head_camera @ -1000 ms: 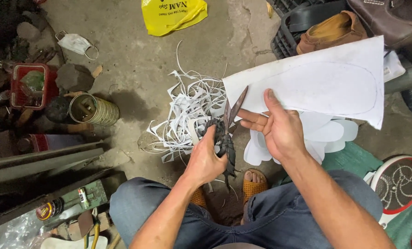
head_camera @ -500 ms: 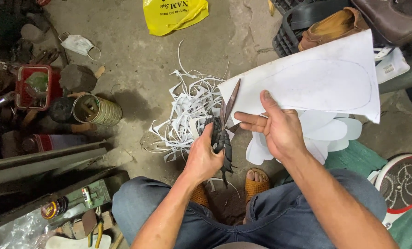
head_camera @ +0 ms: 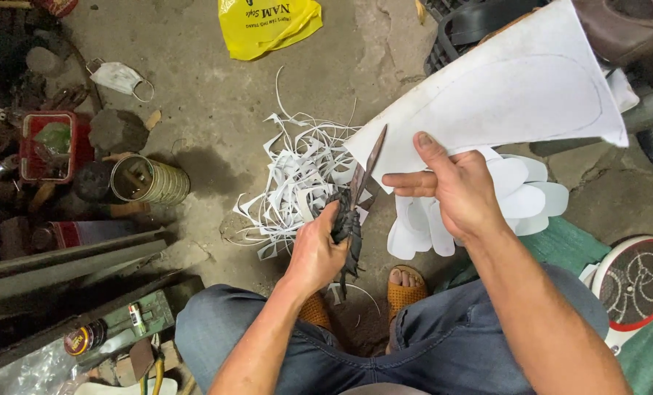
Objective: Cutting out shoe insole templates from a white sheet of material using scissors
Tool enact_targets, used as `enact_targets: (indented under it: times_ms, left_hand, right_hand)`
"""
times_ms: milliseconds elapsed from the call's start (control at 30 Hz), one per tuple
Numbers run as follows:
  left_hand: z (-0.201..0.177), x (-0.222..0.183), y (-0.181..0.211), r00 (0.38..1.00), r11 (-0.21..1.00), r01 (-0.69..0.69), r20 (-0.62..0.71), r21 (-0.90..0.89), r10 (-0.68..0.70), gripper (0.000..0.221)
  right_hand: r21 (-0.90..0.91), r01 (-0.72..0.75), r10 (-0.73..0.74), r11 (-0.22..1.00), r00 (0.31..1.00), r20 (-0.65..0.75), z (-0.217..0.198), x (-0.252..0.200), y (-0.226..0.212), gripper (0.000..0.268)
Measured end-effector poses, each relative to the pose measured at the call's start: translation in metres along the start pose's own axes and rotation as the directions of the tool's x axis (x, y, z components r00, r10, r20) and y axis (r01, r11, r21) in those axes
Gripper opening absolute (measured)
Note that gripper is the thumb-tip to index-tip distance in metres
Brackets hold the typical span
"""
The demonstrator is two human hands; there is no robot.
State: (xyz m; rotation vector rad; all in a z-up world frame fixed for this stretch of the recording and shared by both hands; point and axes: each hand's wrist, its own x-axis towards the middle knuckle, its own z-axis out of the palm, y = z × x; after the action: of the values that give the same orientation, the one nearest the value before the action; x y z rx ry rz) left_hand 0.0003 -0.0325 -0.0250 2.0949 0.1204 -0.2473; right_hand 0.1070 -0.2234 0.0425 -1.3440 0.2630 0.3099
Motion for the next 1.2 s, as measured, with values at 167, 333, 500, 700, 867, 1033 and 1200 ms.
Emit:
enact_targets:
  times_ms: [167, 333, 500, 700, 867, 1033, 1200]
  left_hand:
    - [-0.002, 0.005, -0.011, 0.999, 0.999, -0.042, 0.006, 0.034, 0.042, 0.048]
    - [-0.01, 0.002, 0.006, 0.998, 0.999, -0.016, 0.058, 0.036, 0.014, 0.051]
    - [-0.016, -0.002, 0.033, 0.997, 0.999, 0.045, 0.063, 0.026, -0.047, 0.057]
    - [-0.029, -0.007, 0.059, 0.989, 0.995, 0.102, 0.103, 0.02, -0.103, 0.063]
    - [-0.03, -0.004, 0.057, 0.989, 0.995, 0.101, 0.111, 0.017, -0.103, 0.062]
    - [-0.032, -0.005, 0.058, 0.986, 0.994, 0.108, 0.125, 0.034, -0.111, 0.066]
    - [-0.03, -0.001, 0.041, 0.991, 0.997, 0.073, 0.107, 0.008, -0.074, 0.048]
  right_hand:
    - [-0.072, 0.049, -0.049, 0.996, 0.999, 0.001, -0.014, 0.006, 0.005, 0.032]
    - [-0.14, 0.074, -0.071, 0.987, 0.997, 0.026, -0.01, 0.0, -0.015, 0.032]
    - [-0.235, 0.09, -0.068, 0.968, 0.993, 0.101, 0.0, -0.008, -0.021, 0.036]
    - [-0.251, 0.077, -0.043, 0.965, 0.989, 0.139, 0.002, -0.011, -0.024, 0.033]
    - [-0.236, 0.07, -0.034, 0.969, 0.988, 0.154, -0.006, -0.006, -0.015, 0.032]
    - [-0.234, 0.079, -0.041, 0.969, 0.986, 0.163, -0.016, 0.0, -0.007, 0.029]
    - [-0.181, 0.055, -0.019, 0.982, 0.98, 0.196, -0.031, 0.013, 0.013, 0.031]
